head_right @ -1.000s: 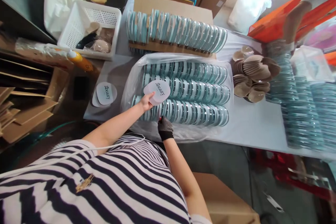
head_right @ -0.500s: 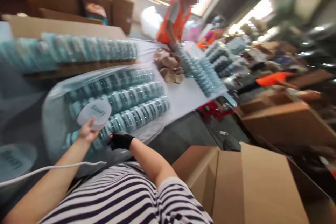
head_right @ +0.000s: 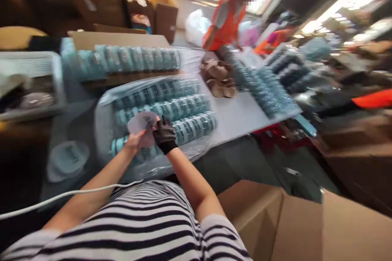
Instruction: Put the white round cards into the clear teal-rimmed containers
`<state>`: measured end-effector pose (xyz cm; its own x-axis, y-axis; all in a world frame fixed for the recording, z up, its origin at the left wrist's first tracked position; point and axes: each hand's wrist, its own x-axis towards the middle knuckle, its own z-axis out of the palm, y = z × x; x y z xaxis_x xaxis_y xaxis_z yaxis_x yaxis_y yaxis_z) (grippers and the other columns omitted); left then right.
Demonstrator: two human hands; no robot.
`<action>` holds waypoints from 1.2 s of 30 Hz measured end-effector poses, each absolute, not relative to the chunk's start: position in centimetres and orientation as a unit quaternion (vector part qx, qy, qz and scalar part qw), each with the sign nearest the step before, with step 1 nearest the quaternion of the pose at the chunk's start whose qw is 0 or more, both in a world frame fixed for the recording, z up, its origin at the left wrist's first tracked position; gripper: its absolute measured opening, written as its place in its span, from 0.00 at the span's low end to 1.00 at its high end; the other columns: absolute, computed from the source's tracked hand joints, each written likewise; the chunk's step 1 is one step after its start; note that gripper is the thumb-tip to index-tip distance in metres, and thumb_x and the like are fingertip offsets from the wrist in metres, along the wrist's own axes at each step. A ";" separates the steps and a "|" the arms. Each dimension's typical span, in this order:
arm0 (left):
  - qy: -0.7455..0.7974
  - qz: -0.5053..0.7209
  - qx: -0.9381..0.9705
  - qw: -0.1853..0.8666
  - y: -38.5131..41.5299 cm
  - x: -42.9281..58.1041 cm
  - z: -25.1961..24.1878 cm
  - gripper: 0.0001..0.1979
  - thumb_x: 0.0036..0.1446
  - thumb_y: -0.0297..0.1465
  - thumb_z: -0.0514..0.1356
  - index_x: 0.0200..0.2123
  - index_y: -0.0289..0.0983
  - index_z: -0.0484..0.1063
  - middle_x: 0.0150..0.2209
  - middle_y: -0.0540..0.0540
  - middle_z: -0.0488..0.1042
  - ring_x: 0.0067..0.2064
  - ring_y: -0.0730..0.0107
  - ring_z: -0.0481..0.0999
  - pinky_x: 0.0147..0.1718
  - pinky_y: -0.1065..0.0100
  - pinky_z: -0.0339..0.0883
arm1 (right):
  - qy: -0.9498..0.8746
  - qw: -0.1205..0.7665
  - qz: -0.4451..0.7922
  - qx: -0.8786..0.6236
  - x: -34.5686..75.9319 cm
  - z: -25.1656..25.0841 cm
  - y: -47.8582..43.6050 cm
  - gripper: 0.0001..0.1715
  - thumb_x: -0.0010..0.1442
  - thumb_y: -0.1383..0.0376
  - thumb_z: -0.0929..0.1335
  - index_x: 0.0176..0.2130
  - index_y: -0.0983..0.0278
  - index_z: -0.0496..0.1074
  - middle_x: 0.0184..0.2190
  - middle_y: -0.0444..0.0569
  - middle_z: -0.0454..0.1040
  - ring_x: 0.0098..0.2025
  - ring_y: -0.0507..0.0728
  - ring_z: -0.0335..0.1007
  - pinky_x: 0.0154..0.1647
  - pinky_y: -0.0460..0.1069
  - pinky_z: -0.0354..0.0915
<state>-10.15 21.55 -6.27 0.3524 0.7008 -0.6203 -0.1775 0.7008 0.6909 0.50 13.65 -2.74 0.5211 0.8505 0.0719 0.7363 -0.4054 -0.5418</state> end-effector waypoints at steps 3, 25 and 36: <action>0.440 0.296 0.285 0.799 21.6 -10.0 -6.7 0.04 0.51 0.21 0.64 0.31 0.33 0.77 0.30 0.42 0.80 0.39 0.61 0.81 0.45 0.62 0.72 | -0.541 0.322 0.060 -0.775 -1.3 -4.8 13.4 0.23 0.61 0.66 0.62 0.54 0.66 0.71 0.62 0.59 0.64 0.65 0.60 0.57 0.67 0.57 0.54; 0.445 0.393 0.133 0.793 28.1 -13.9 -8.7 0.21 0.53 0.22 0.64 0.52 0.33 0.72 0.43 0.40 0.81 0.45 0.59 0.81 0.52 0.54 0.73 | -0.413 0.057 0.197 -0.887 -4.8 -4.9 2.4 0.27 0.61 0.58 0.63 0.56 0.66 0.68 0.34 0.56 0.78 0.34 0.60 0.74 0.32 0.50 0.63; 0.425 0.381 0.125 0.812 28.5 -14.4 -9.0 0.20 0.53 0.23 0.66 0.51 0.32 0.73 0.43 0.39 0.81 0.46 0.59 0.81 0.51 0.57 0.73 | -0.489 -0.028 0.259 -0.832 -9.2 -7.4 11.6 0.19 0.68 0.59 0.58 0.55 0.63 0.64 0.39 0.55 0.79 0.40 0.61 0.77 0.37 0.51 0.63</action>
